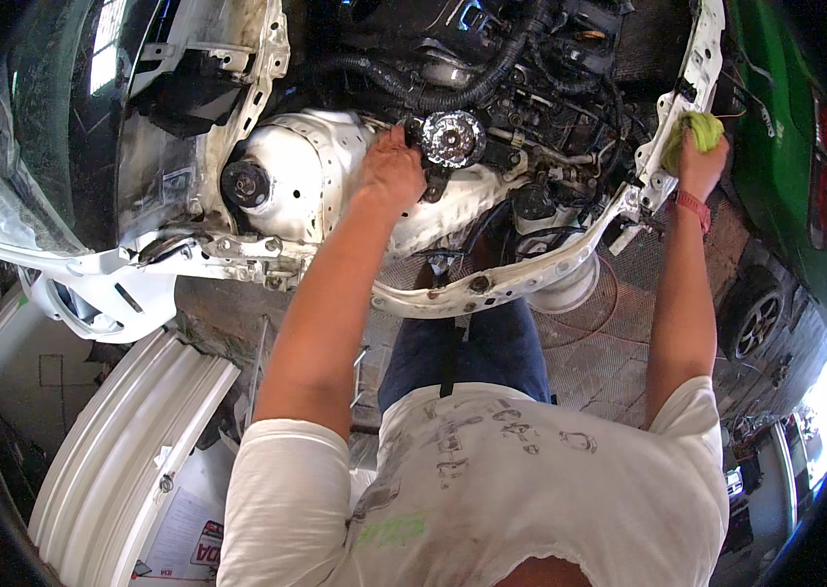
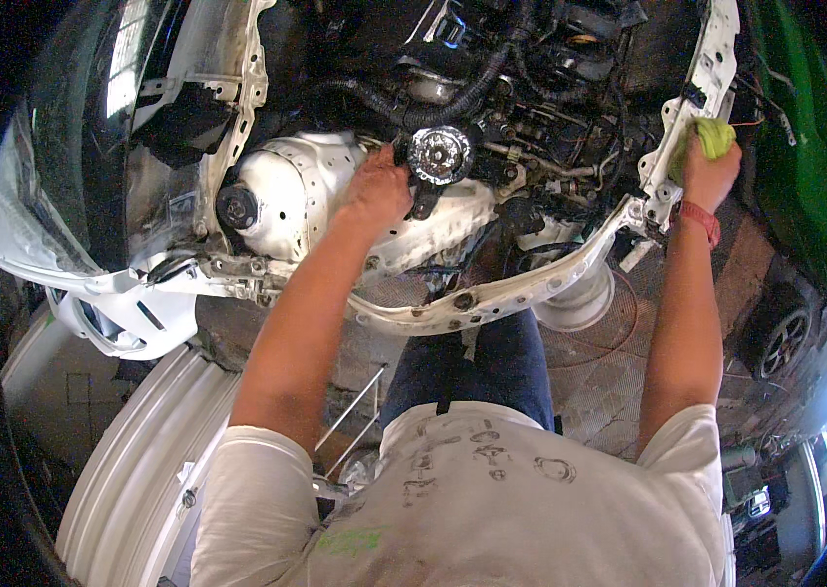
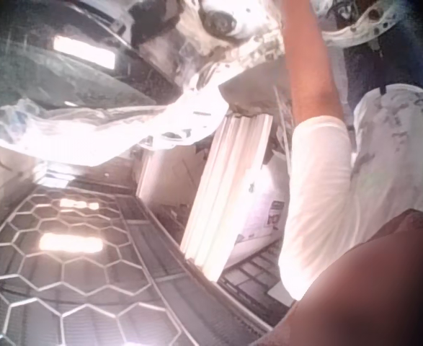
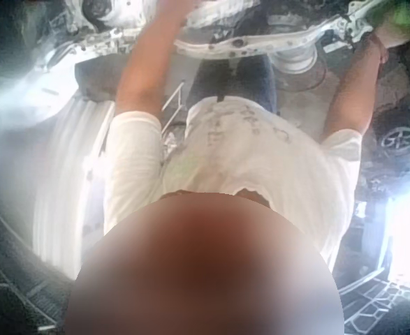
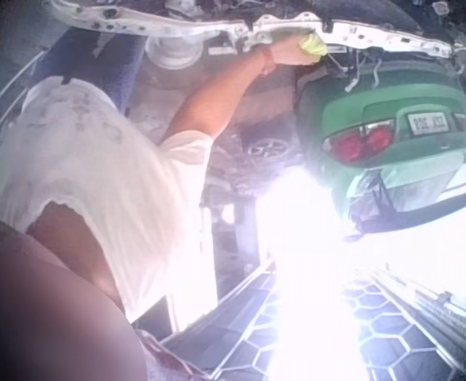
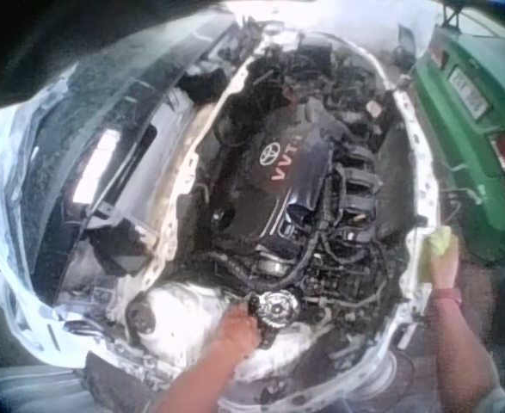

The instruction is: The person wipes the front frame and engine bay of a white car with a green cloth. They repeatedly dip the cloth into a bucket of water and wipe various surfaces around the engine and radiator support. The person also briefly handles a small black plastic part near the windshield cowl.

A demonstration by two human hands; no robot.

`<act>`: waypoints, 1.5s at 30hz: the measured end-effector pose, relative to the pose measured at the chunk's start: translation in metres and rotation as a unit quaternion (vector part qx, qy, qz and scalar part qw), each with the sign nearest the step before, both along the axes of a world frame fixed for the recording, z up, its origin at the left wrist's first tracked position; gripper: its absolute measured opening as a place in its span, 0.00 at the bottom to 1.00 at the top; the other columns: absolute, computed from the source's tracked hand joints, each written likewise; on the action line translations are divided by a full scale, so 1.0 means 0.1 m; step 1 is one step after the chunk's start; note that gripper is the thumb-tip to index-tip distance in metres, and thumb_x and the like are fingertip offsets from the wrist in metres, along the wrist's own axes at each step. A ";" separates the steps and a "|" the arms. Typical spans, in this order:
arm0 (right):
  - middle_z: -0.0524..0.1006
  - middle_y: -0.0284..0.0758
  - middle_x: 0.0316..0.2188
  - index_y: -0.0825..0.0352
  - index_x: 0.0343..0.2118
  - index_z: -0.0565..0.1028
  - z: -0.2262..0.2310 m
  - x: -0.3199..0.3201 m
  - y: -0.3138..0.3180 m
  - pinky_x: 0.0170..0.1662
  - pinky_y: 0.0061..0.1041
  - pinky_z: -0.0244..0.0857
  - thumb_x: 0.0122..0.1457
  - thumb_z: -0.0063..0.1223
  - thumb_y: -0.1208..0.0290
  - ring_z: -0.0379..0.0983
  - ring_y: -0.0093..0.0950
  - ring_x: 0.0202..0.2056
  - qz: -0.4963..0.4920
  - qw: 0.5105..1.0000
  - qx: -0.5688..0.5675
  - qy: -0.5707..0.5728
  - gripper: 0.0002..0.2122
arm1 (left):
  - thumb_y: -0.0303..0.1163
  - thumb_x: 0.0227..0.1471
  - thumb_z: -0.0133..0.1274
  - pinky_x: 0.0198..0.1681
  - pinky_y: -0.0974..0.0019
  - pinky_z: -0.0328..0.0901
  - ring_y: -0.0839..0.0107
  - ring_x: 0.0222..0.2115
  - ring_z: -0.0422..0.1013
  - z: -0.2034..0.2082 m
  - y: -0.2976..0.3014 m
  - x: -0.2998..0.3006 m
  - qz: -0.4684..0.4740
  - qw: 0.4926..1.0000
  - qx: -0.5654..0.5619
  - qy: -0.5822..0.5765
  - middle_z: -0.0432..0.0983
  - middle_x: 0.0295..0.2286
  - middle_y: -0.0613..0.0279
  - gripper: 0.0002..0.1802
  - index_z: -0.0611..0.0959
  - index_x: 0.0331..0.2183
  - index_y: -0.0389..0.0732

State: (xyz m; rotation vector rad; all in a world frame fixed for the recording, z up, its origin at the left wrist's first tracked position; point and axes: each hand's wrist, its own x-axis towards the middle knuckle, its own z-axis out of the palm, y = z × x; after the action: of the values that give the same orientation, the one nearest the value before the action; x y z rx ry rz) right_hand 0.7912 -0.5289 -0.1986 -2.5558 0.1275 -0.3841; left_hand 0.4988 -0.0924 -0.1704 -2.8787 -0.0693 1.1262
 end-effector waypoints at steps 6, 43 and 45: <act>0.76 0.58 0.57 0.73 0.62 0.70 -0.19 -0.13 0.16 0.59 0.50 0.71 0.53 0.74 0.46 0.75 0.58 0.56 -0.097 0.993 -0.056 0.042 0.42 | 0.38 0.67 0.41 0.73 0.53 0.55 0.52 0.68 0.63 0.05 -0.01 -0.10 0.076 0.996 -0.045 0.015 0.70 0.65 0.47 0.25 0.85 0.57 0.41; 0.72 0.51 0.57 0.65 0.64 0.67 0.00 -0.27 0.41 0.57 0.55 0.72 0.54 0.70 0.48 0.74 0.57 0.56 -0.130 0.990 -0.042 0.048 0.39 | 0.66 0.58 0.50 0.76 0.43 0.42 0.48 0.72 0.53 -0.45 -1.50 0.15 0.153 0.981 0.003 0.119 0.61 0.71 0.49 0.53 0.64 0.73 0.42; 0.72 0.51 0.57 0.66 0.64 0.67 -0.02 -0.27 0.41 0.57 0.56 0.72 0.53 0.70 0.48 0.74 0.57 0.56 -0.129 0.990 -0.037 0.044 0.40 | 0.66 0.56 0.51 0.75 0.42 0.44 0.48 0.71 0.56 -0.53 -1.51 0.15 0.116 0.984 0.021 0.133 0.64 0.69 0.50 0.51 0.67 0.71 0.43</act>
State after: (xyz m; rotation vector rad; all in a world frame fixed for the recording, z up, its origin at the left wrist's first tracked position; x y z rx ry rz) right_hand 0.7647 -0.4882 -0.2005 -2.6369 0.4888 -0.3785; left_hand 0.5137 -0.2437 -0.2229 -2.7088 -0.4202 1.5169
